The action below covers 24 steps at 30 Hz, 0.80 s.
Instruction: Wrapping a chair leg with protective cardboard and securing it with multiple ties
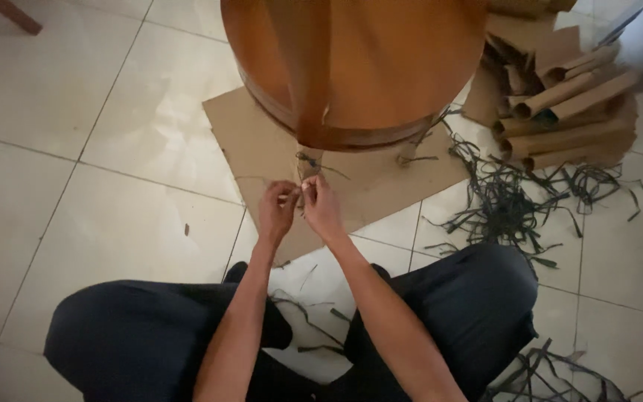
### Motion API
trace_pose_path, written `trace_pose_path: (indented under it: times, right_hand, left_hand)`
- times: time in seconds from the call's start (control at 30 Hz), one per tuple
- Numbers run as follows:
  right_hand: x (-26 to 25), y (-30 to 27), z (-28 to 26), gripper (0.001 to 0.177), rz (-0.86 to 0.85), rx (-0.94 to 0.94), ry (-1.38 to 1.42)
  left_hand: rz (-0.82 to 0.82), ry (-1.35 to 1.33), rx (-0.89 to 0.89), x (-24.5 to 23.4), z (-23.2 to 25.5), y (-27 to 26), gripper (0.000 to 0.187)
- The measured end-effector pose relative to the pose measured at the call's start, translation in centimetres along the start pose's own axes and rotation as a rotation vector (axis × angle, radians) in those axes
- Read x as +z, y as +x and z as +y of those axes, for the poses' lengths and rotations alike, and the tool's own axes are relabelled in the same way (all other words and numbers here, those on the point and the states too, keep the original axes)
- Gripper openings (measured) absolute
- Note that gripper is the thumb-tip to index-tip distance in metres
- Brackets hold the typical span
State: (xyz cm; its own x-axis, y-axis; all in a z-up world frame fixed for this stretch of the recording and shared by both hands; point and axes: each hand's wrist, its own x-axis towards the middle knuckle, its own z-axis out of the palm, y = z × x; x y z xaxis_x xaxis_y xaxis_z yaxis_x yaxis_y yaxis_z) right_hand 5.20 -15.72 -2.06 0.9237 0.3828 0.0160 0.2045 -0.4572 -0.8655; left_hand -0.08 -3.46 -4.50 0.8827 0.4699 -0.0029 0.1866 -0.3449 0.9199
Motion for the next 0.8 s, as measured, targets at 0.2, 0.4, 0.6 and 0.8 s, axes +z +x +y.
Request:
trace_pose_path:
  times: [0.2,0.4,0.6,0.8]
  right_hand:
    - [-0.2,-0.4,-1.3,0.016,0.020,0.037,0.127]
    - [-0.6,-0.2,-1.8,0.013,0.023,0.025,0.135]
    - [-0.3,-0.1,-1.4,0.015,0.023,0.054,0.165]
    - [-0.7,-0.2,-2.1,0.014,0.004,0.098,0.178]
  left_hand:
    - [0.018,-0.252,-0.040,-0.1,-1.3,0.6,0.020]
    - [-0.019,-0.809,-0.364,0.4,1.0,0.4,0.046]
    - [-0.103,-0.875,-0.247,0.7,2.5,-1.5,0.060]
    - [0.065,-0.623,-0.323,2.1,0.2,-1.2,0.039]
